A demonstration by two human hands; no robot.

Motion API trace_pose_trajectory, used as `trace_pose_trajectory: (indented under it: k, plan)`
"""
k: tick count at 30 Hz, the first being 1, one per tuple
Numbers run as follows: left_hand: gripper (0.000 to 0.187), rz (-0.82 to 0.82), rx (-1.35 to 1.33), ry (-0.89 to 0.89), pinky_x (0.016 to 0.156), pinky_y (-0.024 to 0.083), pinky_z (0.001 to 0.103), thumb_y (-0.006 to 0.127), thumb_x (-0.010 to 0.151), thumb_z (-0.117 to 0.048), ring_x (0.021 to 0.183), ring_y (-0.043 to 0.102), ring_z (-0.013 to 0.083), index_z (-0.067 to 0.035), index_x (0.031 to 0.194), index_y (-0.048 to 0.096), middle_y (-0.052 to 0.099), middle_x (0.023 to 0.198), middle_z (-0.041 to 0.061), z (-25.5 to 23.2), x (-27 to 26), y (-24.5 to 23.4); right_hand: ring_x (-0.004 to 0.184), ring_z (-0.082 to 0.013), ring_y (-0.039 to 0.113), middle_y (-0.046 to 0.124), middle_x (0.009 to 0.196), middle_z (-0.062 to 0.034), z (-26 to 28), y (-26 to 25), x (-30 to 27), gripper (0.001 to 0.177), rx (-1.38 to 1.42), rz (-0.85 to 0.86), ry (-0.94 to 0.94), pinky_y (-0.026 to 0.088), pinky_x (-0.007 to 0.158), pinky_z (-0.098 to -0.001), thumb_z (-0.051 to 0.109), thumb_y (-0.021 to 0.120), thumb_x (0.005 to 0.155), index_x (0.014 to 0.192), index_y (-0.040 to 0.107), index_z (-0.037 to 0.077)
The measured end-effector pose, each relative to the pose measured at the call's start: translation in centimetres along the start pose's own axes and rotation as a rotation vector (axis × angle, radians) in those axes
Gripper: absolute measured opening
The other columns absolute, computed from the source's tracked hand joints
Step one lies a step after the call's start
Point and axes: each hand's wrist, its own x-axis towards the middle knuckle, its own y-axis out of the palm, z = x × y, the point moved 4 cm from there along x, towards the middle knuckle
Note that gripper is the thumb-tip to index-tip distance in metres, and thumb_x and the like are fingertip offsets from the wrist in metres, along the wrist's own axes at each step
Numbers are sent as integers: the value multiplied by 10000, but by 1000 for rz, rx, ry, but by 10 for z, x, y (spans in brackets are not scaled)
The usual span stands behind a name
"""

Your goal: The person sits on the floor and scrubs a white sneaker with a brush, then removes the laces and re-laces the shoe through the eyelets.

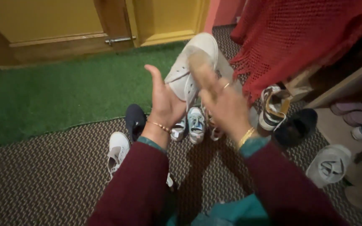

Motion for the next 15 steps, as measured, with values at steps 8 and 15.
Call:
trace_pose_trajectory:
  k: [8,15]
  plan:
    - [1066,-89,-123,17,1184,403,478,272,925,-799,1387,517,364,81,1514,395,532,1499,236,2,-1,-5,915,-390,713,663,1212,-152,-10,-1,2,624,32,69,79,573,804,-486,421,602,983,1566,379,388]
    - [450,-124,-186,123,1175,449,475,518,1041,-125,1322,576,338,52,1453,476,583,1415,186,12,19,-26,1086,-470,676,545,1461,-301,-59,43,-6,755,294,-205,-50,566,870,-503,396,562,1042,1603,203,40]
